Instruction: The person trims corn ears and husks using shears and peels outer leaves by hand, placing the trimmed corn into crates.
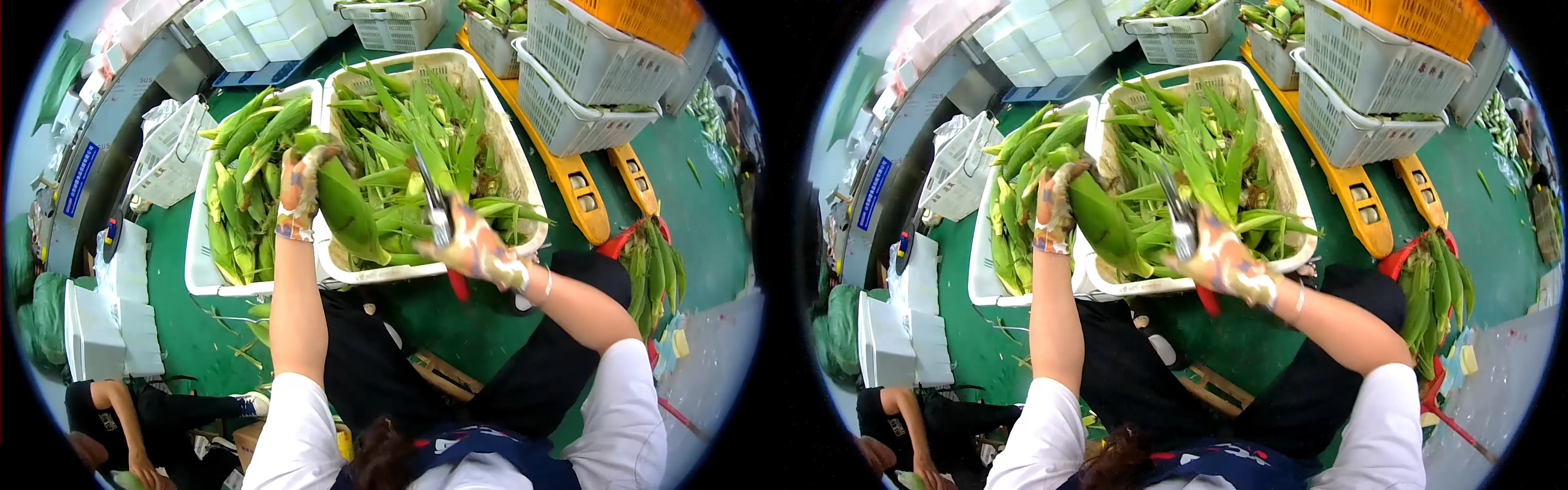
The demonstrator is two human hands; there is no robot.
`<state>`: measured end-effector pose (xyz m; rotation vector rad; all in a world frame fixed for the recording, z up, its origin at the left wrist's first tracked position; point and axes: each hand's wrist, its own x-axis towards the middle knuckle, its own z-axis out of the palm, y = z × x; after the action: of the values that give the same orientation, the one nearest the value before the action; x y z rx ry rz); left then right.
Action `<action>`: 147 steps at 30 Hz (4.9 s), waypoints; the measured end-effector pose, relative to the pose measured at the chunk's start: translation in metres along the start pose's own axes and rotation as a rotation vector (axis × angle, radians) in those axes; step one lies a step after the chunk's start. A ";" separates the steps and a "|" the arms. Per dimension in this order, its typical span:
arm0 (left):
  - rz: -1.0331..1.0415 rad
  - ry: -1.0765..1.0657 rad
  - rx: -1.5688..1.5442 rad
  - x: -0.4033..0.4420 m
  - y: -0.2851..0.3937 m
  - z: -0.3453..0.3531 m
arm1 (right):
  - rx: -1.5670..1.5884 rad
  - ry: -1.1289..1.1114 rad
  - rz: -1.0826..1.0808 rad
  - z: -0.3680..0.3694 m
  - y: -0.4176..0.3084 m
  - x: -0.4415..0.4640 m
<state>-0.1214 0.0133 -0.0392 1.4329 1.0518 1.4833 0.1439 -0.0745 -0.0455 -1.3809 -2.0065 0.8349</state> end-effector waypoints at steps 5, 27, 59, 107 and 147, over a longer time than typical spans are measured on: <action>-0.167 -0.262 -0.257 -0.015 0.017 0.046 | 0.298 -0.082 -0.261 -0.006 0.015 0.082; 0.163 0.294 -0.808 -0.012 0.026 -0.030 | 1.265 -0.512 0.459 0.028 0.015 0.047; -0.179 0.358 -1.092 0.008 0.006 -0.011 | -0.243 -0.075 -0.317 0.004 0.010 0.057; -0.370 0.120 1.575 0.118 -0.189 -0.240 | -0.334 -0.264 0.214 0.035 0.044 0.061; 0.181 -0.335 0.386 0.000 -0.006 0.114 | -0.288 0.418 -0.397 -0.027 0.044 0.077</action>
<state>-0.0078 0.0194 -0.0436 2.0147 1.0531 1.1393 0.1657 0.0154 -0.0535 -1.1245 -2.0095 0.0740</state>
